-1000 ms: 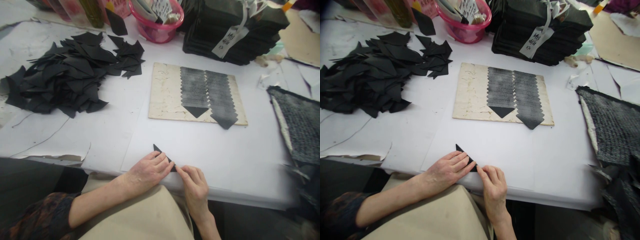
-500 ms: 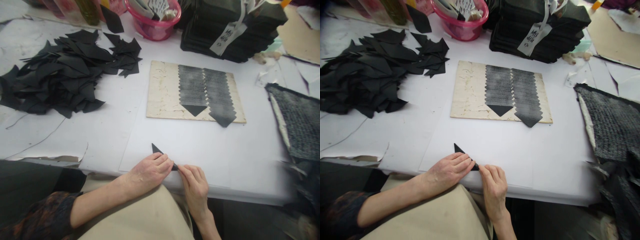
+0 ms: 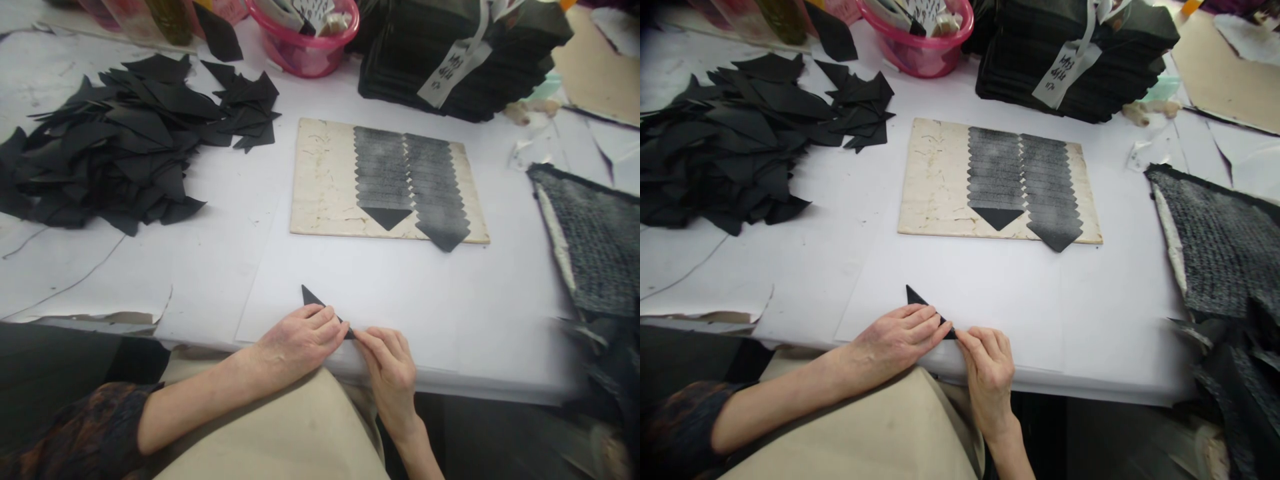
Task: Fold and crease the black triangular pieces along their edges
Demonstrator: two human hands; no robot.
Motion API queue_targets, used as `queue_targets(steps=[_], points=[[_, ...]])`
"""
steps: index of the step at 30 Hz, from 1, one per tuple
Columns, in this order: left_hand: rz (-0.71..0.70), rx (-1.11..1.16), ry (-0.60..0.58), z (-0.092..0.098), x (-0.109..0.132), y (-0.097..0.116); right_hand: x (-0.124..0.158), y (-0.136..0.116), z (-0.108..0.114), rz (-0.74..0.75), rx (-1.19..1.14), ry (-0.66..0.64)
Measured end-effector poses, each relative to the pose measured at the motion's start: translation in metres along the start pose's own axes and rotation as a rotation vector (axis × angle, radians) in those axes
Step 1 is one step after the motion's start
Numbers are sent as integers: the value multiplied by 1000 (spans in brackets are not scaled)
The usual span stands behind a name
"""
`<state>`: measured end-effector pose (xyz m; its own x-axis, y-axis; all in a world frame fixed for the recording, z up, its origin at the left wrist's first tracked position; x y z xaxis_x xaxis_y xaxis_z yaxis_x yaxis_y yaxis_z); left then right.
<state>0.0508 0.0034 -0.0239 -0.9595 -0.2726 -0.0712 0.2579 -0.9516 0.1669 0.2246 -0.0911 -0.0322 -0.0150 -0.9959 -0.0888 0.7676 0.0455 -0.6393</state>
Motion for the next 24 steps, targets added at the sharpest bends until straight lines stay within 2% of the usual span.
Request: queue_targets(steps=[4,16,24], points=[[12,2,-9,0,1,1,1,0,1,-12,36,6],[-14,-19,1,5,-3,2,4,2,0,99,119,-18],[-35,-39,-19,-5,-1,7,7,2,-1,106,169,-22]])
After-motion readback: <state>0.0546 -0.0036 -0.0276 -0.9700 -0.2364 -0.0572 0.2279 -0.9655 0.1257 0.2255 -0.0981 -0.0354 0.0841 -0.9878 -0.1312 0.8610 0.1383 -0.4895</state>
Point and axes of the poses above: each hand's wrist, its own x-axis away from the middle knuckle, its own z-axis out of the back of the hand, y = z × x, the point moved 2 cm from there along -x, towards the middle knuckle, and after that the axes turned 11 degrees about -y, right-handed, at the moved point
